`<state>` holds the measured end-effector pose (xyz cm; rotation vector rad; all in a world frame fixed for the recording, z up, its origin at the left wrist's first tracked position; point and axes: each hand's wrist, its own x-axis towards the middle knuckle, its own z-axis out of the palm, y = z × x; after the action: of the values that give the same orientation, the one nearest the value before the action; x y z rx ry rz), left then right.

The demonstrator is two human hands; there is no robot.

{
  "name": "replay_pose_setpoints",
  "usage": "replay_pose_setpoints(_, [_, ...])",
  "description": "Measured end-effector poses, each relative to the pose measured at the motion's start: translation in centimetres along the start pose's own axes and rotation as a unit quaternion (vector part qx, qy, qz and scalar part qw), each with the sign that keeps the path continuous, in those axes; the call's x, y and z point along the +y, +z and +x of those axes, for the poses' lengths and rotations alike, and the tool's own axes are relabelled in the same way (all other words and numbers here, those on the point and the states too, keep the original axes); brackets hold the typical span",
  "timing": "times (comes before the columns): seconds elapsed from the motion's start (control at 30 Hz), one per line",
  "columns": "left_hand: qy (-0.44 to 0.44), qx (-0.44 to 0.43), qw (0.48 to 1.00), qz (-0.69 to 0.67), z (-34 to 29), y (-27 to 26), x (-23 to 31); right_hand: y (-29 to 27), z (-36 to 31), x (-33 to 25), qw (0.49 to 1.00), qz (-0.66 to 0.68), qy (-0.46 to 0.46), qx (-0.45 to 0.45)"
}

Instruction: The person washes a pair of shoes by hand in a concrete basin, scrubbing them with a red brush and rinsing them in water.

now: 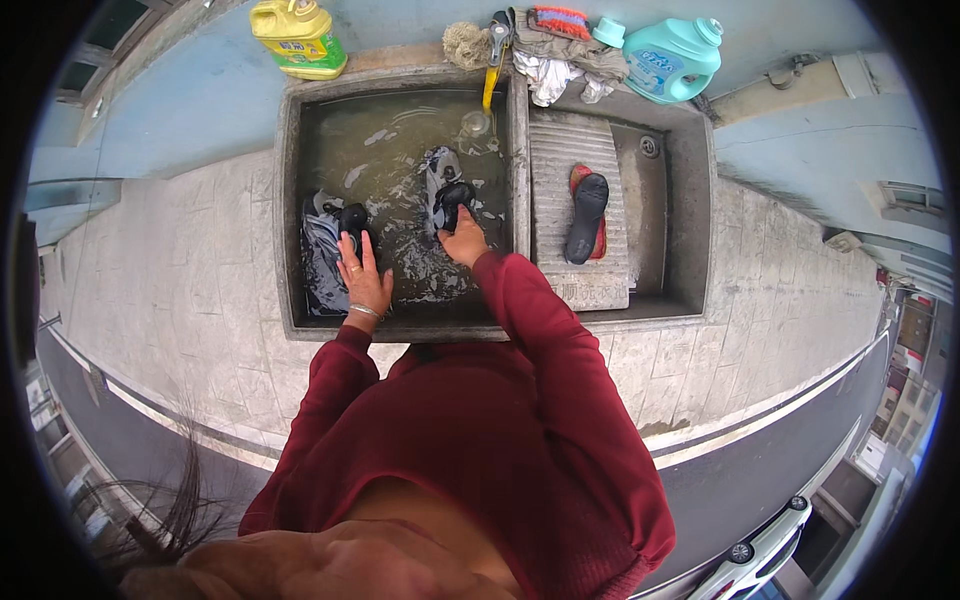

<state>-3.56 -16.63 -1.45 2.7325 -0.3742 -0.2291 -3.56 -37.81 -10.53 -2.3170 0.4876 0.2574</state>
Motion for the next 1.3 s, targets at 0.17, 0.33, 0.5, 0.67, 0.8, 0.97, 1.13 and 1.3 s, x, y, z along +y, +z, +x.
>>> replay_pose_setpoints(0.17, [0.112, -0.130, 0.984, -0.053, -0.1, 2.9, 3.5, -7.8, -2.8, -1.0, 0.969, 0.235, -0.065, 0.038])
replay_pose_setpoints(0.33, [0.182, -0.181, 0.966, 0.011, 1.4, 5.1, 6.4, -14.5, -4.4, 5.4, 0.968, 0.147, -0.029, 0.200])
replay_pose_setpoints(0.5, [0.112, -0.264, 0.957, 0.045, 3.7, 7.1, 7.8, -16.7, -5.6, 15.6, 0.959, -0.093, 0.087, 0.254])
replay_pose_setpoints(0.67, [0.083, -0.262, 0.958, 0.075, 3.9, 7.5, 7.6, -17.0, -6.9, 15.0, 0.941, -0.143, 0.263, 0.156])
replay_pose_setpoints(0.8, [0.076, -0.233, 0.967, 0.075, 3.7, 6.5, 7.1, -16.4, -5.5, 15.5, 0.949, -0.107, 0.220, 0.198])
replay_pose_setpoints(0.97, [0.067, -0.193, 0.978, 0.033, 2.4, 7.5, 4.9, -16.4, -2.9, 19.7, 0.936, 0.205, 0.246, 0.144])
replay_pose_setpoints(1.13, [0.051, -0.171, 0.983, 0.042, 0.5, 7.0, 3.5, -19.6, -3.4, 15.2, 0.754, 0.618, 0.182, 0.123])
replay_pose_setpoints(1.3, [0.017, -0.195, 0.981, 0.015, 0.0, 6.0, 3.1, -22.9, -2.7, 10.4, 0.577, 0.811, 0.091, -0.009])
